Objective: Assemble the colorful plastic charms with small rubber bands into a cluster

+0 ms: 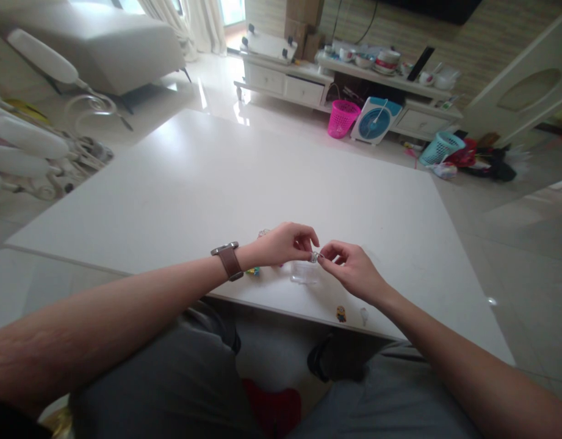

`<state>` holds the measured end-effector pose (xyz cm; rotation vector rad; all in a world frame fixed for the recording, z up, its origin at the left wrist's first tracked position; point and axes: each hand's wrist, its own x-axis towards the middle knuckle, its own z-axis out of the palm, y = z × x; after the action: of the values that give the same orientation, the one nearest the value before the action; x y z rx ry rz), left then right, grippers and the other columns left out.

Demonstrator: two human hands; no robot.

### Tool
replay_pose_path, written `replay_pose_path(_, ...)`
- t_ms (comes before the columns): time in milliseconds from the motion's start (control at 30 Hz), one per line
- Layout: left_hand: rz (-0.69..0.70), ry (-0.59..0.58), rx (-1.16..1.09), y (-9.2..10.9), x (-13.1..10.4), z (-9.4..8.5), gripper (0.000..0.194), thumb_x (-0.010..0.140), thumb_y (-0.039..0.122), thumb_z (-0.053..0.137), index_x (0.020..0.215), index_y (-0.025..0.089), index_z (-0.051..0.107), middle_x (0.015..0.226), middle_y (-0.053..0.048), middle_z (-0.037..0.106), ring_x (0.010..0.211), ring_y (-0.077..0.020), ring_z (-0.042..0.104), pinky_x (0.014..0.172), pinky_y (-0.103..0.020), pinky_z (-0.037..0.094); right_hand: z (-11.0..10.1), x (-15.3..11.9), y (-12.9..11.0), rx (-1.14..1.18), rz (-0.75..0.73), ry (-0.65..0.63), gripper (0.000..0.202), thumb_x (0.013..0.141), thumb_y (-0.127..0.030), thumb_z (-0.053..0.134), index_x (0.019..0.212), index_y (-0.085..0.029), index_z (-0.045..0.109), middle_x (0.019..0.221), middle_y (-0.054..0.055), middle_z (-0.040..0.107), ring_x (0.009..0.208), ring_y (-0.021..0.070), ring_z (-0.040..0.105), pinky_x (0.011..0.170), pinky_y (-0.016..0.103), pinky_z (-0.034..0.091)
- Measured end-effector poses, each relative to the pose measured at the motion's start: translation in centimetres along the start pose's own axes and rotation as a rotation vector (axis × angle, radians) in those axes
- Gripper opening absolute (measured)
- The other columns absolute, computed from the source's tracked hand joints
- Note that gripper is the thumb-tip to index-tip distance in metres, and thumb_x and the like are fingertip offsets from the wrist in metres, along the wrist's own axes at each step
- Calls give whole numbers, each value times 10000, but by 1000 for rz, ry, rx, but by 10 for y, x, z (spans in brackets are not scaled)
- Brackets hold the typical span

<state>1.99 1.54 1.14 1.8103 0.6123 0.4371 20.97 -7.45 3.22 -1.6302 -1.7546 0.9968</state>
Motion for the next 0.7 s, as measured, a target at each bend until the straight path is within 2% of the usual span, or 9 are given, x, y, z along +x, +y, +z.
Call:
replay_pose_path(67,-5,-2,8,3,0,0,230,779,191,681,1001,135,698,763,-29,710,707,-114,651,648,-214,508,1,0,1,2,-14,-20,144,844,-285,603,789,-173,673,725,8,652,681,132,582,605,234,460)
replay_pose_path(233,51,-30,128,6,0,-3,116,795,198,663,860,138,738,819,-47,715,765,-124,641,687,-220,493,0,0,4,-7,-12,-40,194,861,-343,609,807,-173,685,748,18,671,680,135,593,579,229,455)
replay_pose_path(400,3,-66,121,5,-1,-4,144,804,192,633,888,139,737,776,-34,719,709,-112,629,616,-189,464,-1,-1,3,-10,1,-37,186,862,-339,615,828,-176,698,765,14,682,689,132,599,595,228,465)
replay_pose_path(600,-90,-37,87,4,-2,-3,183,805,253,625,914,141,722,741,-24,700,578,-88,578,467,-160,393,1,0,3,-6,6,22,179,859,-336,628,845,-176,707,782,18,688,696,133,603,603,232,472)
replay_pose_path(700,-86,-13,44,3,-2,-3,162,792,242,645,884,134,721,724,-24,699,570,-80,574,484,-159,405,3,1,7,37,3,65,214,874,-364,620,895,-171,710,802,34,697,715,145,620,612,242,476)
